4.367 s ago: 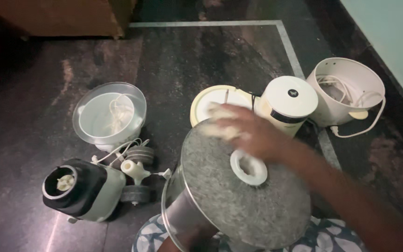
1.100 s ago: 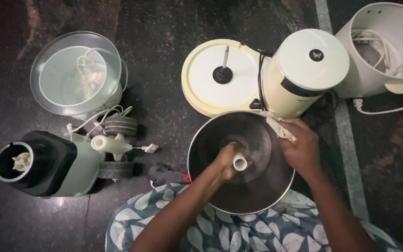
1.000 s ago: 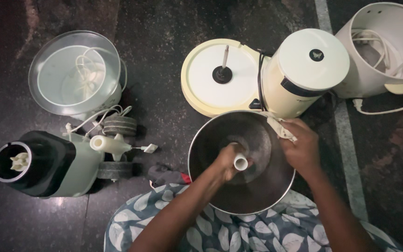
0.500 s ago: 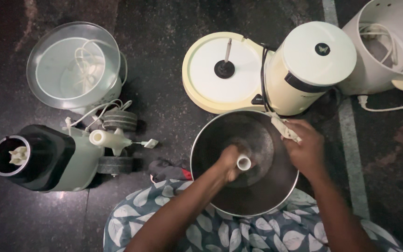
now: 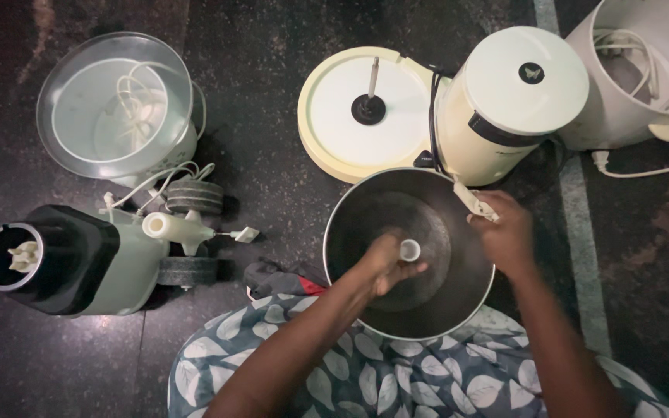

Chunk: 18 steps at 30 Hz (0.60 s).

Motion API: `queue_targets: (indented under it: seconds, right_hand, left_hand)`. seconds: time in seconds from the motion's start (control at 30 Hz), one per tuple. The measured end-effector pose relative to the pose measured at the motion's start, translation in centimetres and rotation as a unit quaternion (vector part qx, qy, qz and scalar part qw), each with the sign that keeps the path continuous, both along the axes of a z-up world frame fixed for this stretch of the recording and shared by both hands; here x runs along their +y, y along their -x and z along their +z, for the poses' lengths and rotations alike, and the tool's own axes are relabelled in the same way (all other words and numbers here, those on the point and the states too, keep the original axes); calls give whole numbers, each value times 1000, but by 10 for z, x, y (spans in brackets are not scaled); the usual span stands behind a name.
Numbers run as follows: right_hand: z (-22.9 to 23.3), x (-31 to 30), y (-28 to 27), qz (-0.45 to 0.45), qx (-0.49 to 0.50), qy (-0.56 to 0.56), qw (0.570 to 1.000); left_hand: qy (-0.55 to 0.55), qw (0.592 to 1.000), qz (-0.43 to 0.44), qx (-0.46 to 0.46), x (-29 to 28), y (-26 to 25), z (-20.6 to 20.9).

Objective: The person sits on the floor and wipes the inside and outside of a metal appliance bowl with a white cloth. They also handle a white plastic component and a lid, cleaning them with the same cloth.

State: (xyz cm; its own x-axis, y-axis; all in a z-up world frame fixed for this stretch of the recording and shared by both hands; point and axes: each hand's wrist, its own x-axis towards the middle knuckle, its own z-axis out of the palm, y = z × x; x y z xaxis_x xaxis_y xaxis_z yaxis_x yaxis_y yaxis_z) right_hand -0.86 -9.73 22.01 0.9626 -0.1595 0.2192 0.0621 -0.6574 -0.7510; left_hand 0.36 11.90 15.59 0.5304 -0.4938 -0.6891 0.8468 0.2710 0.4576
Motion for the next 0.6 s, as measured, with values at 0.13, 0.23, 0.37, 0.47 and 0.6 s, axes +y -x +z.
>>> queue_targets:
  seconds: [0.13, 0.23, 0.37, 0.47, 0.6]
  right_hand:
    - [-7, -7, -3, -8, 6, 0, 1000]
    - [-11, -9, -2, -13, 19, -6, 1000]
    - [-13, -7, -2, -11, 0, 2, 1000]
    - [-6, 0, -2, -71, 36, -40, 996]
    - [16, 15, 7, -50, -127, 124, 983]
  left_hand:
    - [26, 1000, 11, -5, -3, -3, 2]
    - [5, 1000, -4, -23, 2, -2, 21]
    - [-171, 952, -129, -219, 26, -10, 68]
    - [-350, 782, -55, -513, 45, -18, 97]
    - [-469, 519, 122, -705, 73, -34, 98]
